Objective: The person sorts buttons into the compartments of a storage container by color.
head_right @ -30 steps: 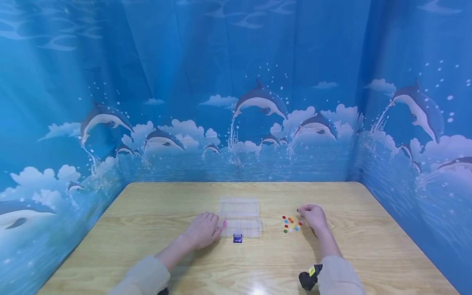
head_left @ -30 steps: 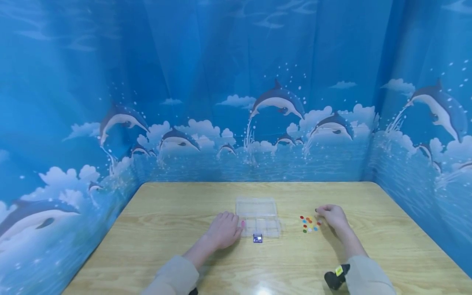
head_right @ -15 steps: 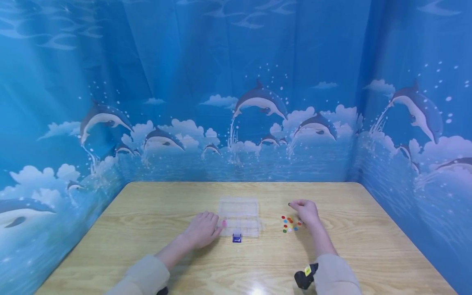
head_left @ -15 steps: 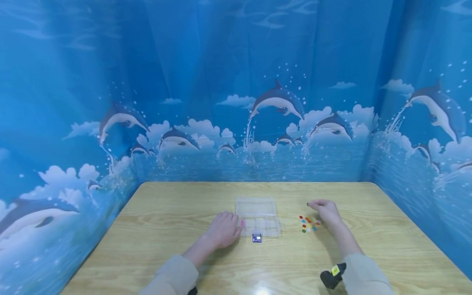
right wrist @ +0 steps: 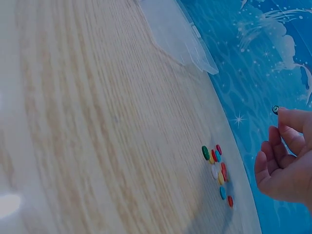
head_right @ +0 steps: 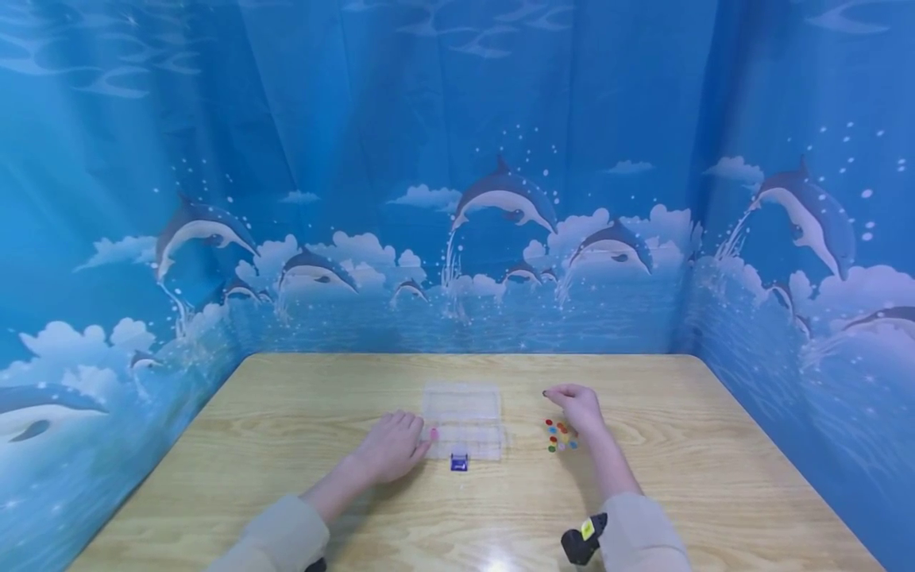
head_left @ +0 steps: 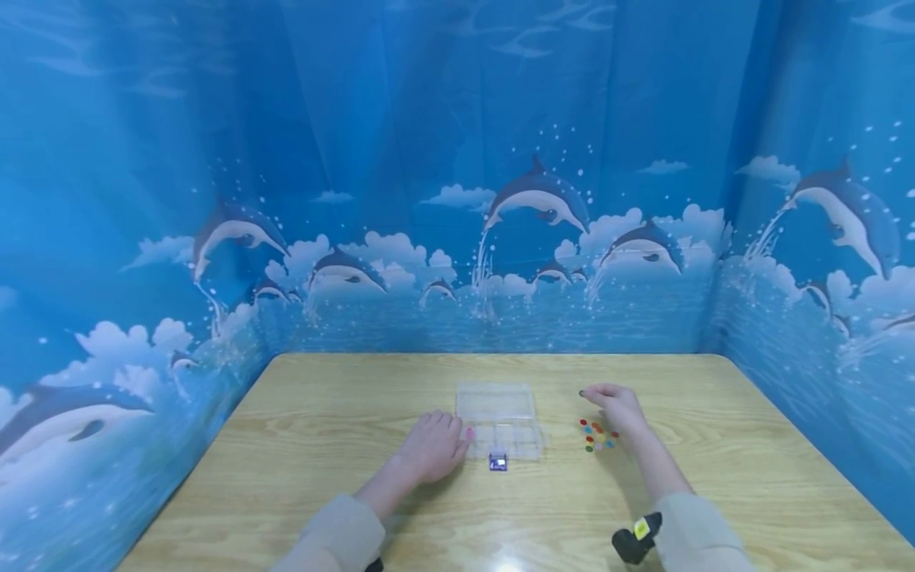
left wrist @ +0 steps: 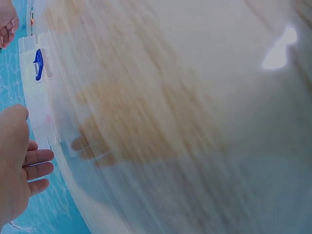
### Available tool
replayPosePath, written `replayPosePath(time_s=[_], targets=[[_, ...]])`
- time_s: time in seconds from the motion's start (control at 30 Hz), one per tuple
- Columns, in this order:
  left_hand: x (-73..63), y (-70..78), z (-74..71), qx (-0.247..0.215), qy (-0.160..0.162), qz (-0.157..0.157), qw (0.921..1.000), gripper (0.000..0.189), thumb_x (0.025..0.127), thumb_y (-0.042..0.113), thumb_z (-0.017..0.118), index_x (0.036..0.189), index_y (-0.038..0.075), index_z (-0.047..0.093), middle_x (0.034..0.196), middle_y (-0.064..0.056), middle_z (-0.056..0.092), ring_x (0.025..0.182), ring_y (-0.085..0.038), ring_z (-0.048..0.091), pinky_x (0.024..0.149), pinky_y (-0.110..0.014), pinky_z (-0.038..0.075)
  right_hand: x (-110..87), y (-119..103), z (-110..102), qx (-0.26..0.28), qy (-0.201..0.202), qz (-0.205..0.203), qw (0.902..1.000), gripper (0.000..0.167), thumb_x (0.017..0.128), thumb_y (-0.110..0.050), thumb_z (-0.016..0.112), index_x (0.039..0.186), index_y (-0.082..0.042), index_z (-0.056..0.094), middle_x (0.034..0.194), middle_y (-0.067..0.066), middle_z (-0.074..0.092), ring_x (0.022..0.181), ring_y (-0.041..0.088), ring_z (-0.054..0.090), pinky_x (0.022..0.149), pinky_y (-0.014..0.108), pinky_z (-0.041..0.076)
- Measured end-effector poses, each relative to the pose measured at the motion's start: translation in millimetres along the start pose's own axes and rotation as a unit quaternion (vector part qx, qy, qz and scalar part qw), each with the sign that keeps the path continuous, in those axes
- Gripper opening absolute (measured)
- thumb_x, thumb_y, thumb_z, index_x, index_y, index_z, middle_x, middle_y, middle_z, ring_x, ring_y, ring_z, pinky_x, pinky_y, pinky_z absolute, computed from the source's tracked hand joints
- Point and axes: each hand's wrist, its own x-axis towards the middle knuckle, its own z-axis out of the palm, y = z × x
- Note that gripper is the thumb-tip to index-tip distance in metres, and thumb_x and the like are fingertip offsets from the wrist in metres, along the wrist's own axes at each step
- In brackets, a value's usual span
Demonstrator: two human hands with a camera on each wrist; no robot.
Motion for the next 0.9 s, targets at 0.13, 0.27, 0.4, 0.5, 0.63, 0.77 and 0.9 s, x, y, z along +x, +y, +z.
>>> replayPosePath(time_s=[0.13,0.27,0.4,0.5,0.63,0.77,0.9], targets=[[0.7,0.3,-0.2,-0.002,0.005,-0.001,1.0,0.033,0.099,0.034,0.036,0.095,0.007,0.054,0.084,-0.005,0.052,0.085,-0.02,0.052,0.083,-0.035,0.045,-0.8,-4.3,5.3,0.013,-0.012,0.002,0.9998,0.047,0.093,-0.03,0.056,0.122,0.006,0.049,0.133,0.026,0.042,0.119,0.046,0.039,0.1,0.055,0.032],[0.2,0.2,-0.9,-0.003,0.004,0.001,1.0,0.032,0.099,0.034,0.037,0.095,0.006,0.054,0.084,-0.005,0.051,0.084,-0.019,0.051,0.082,-0.035,0.045,-1.3,-10.1,12.3,0.025,-0.015,-0.001,0.9996,0.045,0.093,-0.026,0.056,0.122,0.007,0.05,0.133,0.027,0.042,0.118,0.049,0.039,0.098,0.055,0.033],[-0.4,-0.1,-0.4,-0.005,0.005,0.001,1.0,0.033,0.099,0.035,0.037,0.096,0.006,0.053,0.084,-0.004,0.051,0.083,-0.019,0.051,0.082,-0.035,0.045,-2.3,-15.0,18.4,0.029,-0.023,0.001,0.9993,0.048,0.092,-0.028,0.056,0.124,0.007,0.048,0.134,0.026,0.041,0.118,0.048,0.04,0.095,0.053,0.037],[-0.4,0.0,-0.4,-0.006,0.003,-0.002,1.0,0.034,0.099,0.036,0.036,0.097,0.006,0.054,0.085,-0.005,0.052,0.085,-0.02,0.052,0.084,-0.036,0.045,-1.7,-16.5,22.5,0.049,-0.034,0.0,0.9982,0.048,0.093,-0.027,0.056,0.126,0.008,0.047,0.136,0.026,0.039,0.12,0.045,0.039,0.099,0.052,0.035],[-0.1,0.1,-0.4,-0.007,0.003,-0.006,1.0,0.036,0.1,0.036,0.034,0.098,0.006,0.054,0.086,-0.005,0.053,0.086,-0.02,0.052,0.085,-0.036,0.045,-0.8,-18.4,29.4,0.075,-0.042,0.001,0.9963,0.046,0.094,-0.025,0.055,0.126,0.007,0.046,0.136,0.024,0.04,0.122,0.042,0.038,0.102,0.051,0.031],[-0.4,0.5,-0.6,-0.008,0.004,-0.006,0.9999,0.036,0.1,0.036,0.034,0.098,0.006,0.054,0.086,-0.005,0.053,0.087,-0.02,0.053,0.085,-0.036,0.045,-1.2,-21.0,38.4,0.079,-0.043,-0.011,0.9959,0.042,0.093,-0.021,0.055,0.123,0.008,0.049,0.132,0.023,0.044,0.121,0.038,0.04,0.1,0.049,0.034],[-1.5,0.7,-0.7,-0.015,0.006,-0.006,0.9999,0.035,0.1,0.035,0.034,0.097,0.006,0.054,0.086,-0.005,0.053,0.087,-0.021,0.053,0.085,-0.037,0.045,-0.2,-22.1,47.8,0.092,-0.042,-0.028,0.9945,0.037,0.092,-0.015,0.056,0.118,0.011,0.051,0.126,0.024,0.049,0.118,0.035,0.043,0.098,0.047,0.039]])
